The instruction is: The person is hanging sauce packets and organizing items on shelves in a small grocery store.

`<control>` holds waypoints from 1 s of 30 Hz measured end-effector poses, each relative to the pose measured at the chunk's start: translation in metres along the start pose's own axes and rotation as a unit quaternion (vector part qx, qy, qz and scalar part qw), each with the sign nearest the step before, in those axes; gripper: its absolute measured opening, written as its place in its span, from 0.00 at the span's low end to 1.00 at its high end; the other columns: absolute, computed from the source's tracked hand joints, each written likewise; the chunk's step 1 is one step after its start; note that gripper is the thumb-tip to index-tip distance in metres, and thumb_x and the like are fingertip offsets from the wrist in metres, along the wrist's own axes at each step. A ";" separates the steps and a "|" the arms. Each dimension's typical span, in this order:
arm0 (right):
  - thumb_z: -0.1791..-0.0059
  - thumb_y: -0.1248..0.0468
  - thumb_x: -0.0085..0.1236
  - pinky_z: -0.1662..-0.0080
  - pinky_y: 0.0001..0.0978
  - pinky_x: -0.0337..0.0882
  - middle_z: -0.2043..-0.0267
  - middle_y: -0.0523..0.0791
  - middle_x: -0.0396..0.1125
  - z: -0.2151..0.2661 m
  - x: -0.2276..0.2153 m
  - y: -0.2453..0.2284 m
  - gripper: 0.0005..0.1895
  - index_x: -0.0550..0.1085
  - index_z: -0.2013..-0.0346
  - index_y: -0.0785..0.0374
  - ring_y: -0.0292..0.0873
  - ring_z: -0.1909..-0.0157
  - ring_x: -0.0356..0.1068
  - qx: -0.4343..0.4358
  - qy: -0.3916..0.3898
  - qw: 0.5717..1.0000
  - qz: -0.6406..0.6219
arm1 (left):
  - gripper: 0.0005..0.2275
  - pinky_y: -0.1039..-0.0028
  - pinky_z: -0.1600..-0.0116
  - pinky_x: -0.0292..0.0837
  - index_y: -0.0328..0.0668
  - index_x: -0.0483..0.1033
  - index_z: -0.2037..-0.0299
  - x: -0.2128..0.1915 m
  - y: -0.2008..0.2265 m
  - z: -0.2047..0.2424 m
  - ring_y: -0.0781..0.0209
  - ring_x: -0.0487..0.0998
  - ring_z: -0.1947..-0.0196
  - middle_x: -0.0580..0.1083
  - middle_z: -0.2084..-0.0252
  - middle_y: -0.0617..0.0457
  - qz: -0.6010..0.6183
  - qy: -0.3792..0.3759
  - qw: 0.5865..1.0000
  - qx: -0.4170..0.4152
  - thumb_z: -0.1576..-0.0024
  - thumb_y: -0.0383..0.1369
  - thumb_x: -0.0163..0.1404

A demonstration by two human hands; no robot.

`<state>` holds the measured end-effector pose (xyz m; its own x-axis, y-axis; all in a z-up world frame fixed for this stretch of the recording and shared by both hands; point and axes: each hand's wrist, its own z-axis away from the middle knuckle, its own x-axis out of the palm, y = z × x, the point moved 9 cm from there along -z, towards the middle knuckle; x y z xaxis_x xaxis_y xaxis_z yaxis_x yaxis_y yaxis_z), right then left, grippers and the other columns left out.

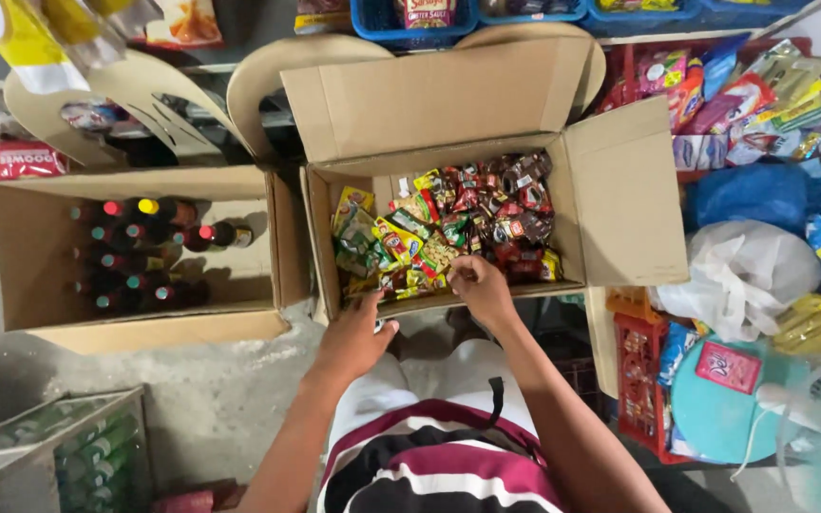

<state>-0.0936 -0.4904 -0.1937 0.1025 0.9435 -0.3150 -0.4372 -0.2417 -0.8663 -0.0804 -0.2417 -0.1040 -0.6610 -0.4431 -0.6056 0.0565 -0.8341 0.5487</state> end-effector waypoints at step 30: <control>0.51 0.60 0.60 0.63 0.29 0.72 0.69 0.45 0.75 -0.084 0.023 0.231 0.17 0.76 0.50 0.61 0.35 0.69 0.72 0.167 -0.107 0.980 0.025 | 0.19 0.52 0.41 0.72 0.59 0.65 0.36 0.327 -0.150 -0.268 0.41 0.71 0.37 0.64 0.31 0.46 -0.063 -0.143 0.983 -0.098 0.38 0.35 0.46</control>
<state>-0.1176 -0.5435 -0.4336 -0.1016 0.9668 -0.2346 -0.7090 -0.2358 -0.6646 -0.1042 -0.3496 -0.5390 -0.8541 -0.2455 -0.4585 0.0857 -0.9360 0.3415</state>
